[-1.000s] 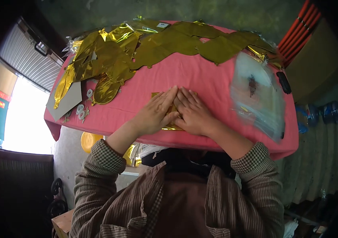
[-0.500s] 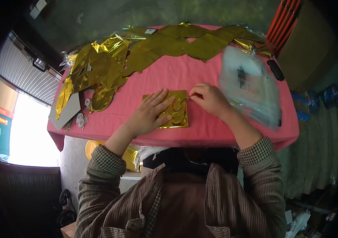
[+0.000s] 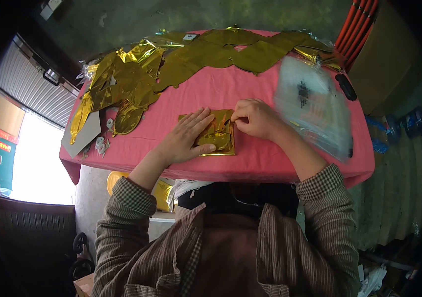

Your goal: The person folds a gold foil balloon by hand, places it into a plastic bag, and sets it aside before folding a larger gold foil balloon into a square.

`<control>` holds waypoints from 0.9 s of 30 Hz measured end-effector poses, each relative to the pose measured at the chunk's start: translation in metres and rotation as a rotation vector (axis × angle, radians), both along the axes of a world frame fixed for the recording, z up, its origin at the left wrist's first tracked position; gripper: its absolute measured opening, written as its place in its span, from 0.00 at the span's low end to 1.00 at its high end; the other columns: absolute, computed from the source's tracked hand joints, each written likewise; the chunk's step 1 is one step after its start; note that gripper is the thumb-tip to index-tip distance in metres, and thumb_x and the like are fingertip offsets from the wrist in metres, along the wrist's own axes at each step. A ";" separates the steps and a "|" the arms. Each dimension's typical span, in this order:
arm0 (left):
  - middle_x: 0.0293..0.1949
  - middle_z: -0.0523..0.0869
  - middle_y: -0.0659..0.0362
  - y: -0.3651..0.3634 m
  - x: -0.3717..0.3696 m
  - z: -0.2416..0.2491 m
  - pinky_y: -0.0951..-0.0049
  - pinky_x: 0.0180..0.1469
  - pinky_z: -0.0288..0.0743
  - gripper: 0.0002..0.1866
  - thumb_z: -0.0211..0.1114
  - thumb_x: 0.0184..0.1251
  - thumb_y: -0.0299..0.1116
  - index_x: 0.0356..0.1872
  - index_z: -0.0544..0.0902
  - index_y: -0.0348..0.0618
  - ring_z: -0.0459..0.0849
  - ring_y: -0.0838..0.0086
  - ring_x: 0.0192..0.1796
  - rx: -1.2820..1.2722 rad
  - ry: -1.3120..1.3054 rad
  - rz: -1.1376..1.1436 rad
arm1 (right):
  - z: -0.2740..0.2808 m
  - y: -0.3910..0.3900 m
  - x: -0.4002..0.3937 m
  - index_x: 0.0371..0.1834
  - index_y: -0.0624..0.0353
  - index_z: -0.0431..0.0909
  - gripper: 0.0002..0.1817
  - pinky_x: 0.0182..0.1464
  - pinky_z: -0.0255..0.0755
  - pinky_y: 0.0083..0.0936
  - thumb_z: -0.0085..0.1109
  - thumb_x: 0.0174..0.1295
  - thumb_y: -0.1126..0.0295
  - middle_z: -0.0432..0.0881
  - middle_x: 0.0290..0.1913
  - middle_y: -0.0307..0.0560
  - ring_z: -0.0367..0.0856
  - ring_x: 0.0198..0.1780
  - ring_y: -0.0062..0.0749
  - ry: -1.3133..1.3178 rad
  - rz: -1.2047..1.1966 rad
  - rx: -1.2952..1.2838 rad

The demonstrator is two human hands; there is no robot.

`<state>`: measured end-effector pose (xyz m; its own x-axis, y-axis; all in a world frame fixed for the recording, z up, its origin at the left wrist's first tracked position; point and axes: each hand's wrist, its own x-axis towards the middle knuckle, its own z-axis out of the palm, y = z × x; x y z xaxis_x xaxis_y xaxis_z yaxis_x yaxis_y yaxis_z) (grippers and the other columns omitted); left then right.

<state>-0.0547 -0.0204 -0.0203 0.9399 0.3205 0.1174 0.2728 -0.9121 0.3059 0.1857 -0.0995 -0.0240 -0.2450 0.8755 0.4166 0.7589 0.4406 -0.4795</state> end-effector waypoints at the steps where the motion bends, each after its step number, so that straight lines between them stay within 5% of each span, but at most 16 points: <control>1: 0.69 0.55 0.46 0.000 0.000 0.000 0.58 0.71 0.45 0.42 0.53 0.60 0.61 0.67 0.57 0.41 0.51 0.57 0.72 0.000 0.000 0.002 | 0.001 0.000 0.000 0.29 0.61 0.81 0.08 0.38 0.71 0.31 0.55 0.45 0.78 0.77 0.29 0.46 0.77 0.33 0.39 -0.002 0.008 0.008; 7: 0.68 0.56 0.45 0.001 0.000 0.003 0.57 0.71 0.46 0.43 0.57 0.57 0.62 0.66 0.59 0.40 0.52 0.55 0.71 -0.015 -0.018 -0.022 | 0.007 0.002 -0.006 0.30 0.57 0.83 0.11 0.37 0.70 0.34 0.52 0.45 0.76 0.75 0.26 0.46 0.77 0.32 0.39 0.109 0.002 -0.044; 16: 0.66 0.62 0.43 0.000 0.004 0.008 0.58 0.70 0.50 0.21 0.45 0.71 0.40 0.49 0.76 0.31 0.56 0.55 0.70 -0.211 0.012 0.108 | 0.000 0.005 0.002 0.37 0.63 0.80 0.13 0.40 0.71 0.26 0.53 0.47 0.80 0.77 0.32 0.47 0.77 0.37 0.35 0.265 0.046 -0.156; 18: 0.61 0.67 0.41 -0.001 0.005 0.008 0.56 0.69 0.51 0.20 0.45 0.71 0.39 0.39 0.78 0.31 0.59 0.53 0.68 -0.256 -0.040 0.139 | 0.002 0.003 0.006 0.38 0.65 0.79 0.12 0.42 0.70 0.21 0.53 0.49 0.82 0.78 0.34 0.45 0.77 0.39 0.30 0.272 0.048 -0.220; 27: 0.45 0.76 0.36 0.001 0.004 0.005 0.55 0.68 0.54 0.19 0.45 0.71 0.38 0.33 0.76 0.30 0.64 0.49 0.63 -0.261 -0.068 0.146 | -0.005 0.016 0.005 0.34 0.65 0.79 0.05 0.39 0.71 0.21 0.57 0.53 0.80 0.78 0.31 0.44 0.78 0.35 0.30 0.179 0.015 -0.166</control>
